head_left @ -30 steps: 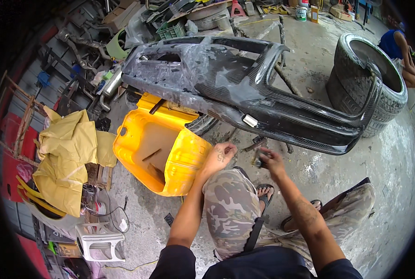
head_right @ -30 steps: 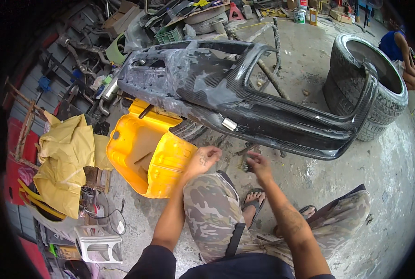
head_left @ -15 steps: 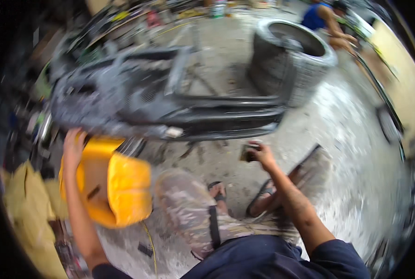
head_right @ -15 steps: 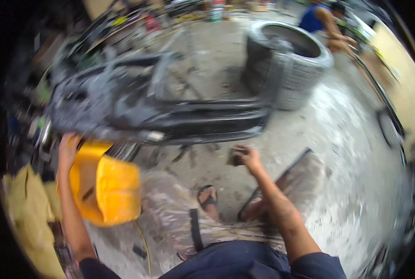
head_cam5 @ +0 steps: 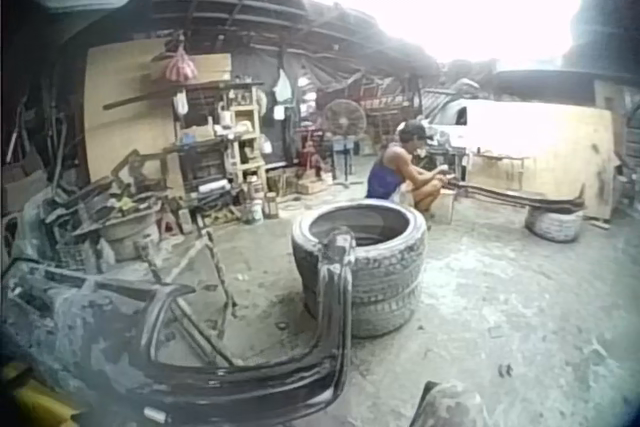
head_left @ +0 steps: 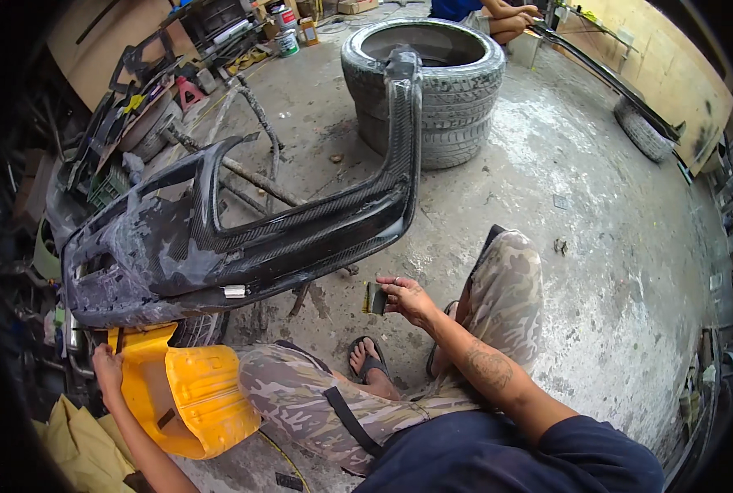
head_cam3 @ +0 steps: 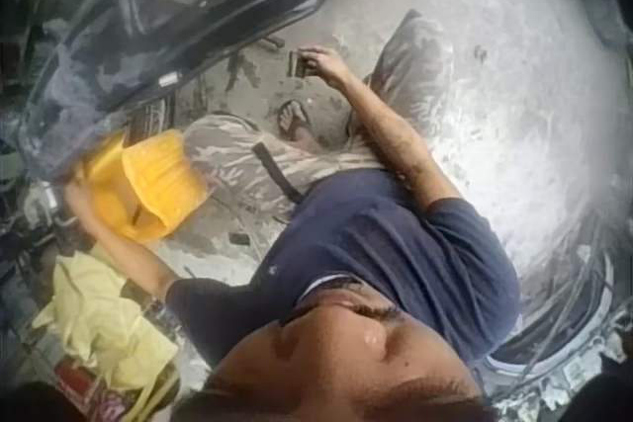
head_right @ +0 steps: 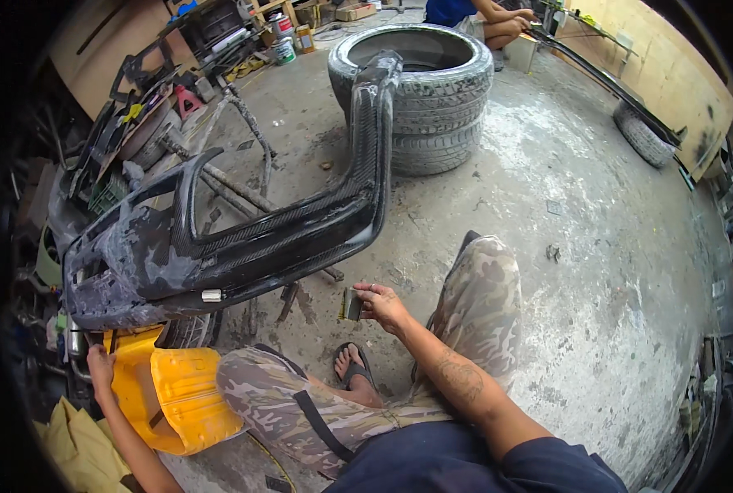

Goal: The recorder uses a tool and abrasive pad to sand and refine the edges of a carbon fiber automotive body part.

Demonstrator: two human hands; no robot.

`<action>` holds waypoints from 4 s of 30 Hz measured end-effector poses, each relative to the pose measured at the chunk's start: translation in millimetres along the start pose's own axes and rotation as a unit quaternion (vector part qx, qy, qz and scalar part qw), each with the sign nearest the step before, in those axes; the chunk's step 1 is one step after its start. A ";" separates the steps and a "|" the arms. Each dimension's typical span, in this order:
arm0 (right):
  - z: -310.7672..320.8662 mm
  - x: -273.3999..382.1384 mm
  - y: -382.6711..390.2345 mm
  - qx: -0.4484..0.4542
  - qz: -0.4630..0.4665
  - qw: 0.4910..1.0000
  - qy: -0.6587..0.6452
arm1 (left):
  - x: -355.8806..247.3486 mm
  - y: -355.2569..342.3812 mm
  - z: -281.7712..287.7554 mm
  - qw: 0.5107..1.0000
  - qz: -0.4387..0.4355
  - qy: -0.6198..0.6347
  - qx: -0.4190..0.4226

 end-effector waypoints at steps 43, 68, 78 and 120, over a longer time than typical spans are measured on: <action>-16.7 82.6 141.7 -0.056 0.121 0.991 0.005 | -556.2 250.2 -92.8 0.852 -0.162 0.457 0.195; -13.3 90.7 141.0 -0.121 0.154 0.979 0.063 | -550.9 251.3 -99.3 0.883 -0.138 0.417 0.168; -25.5 76.4 138.8 -0.118 0.132 0.979 0.102 | -556.8 242.3 -101.4 0.884 -0.084 0.422 0.181; -5.0 203.1 -5.9 -0.014 0.108 0.990 -0.094 | -453.6 180.3 -34.3 0.808 0.017 0.589 0.004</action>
Point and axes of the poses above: each hand's wrist, its own y-axis away from the middle knuckle, its own z-axis out of the back of the hand, x = y × z, the point moved 10 cm from there along -y, towards the middle knuckle, and after that the axes turned 7 degrees about -x, right-handed, at the moved point
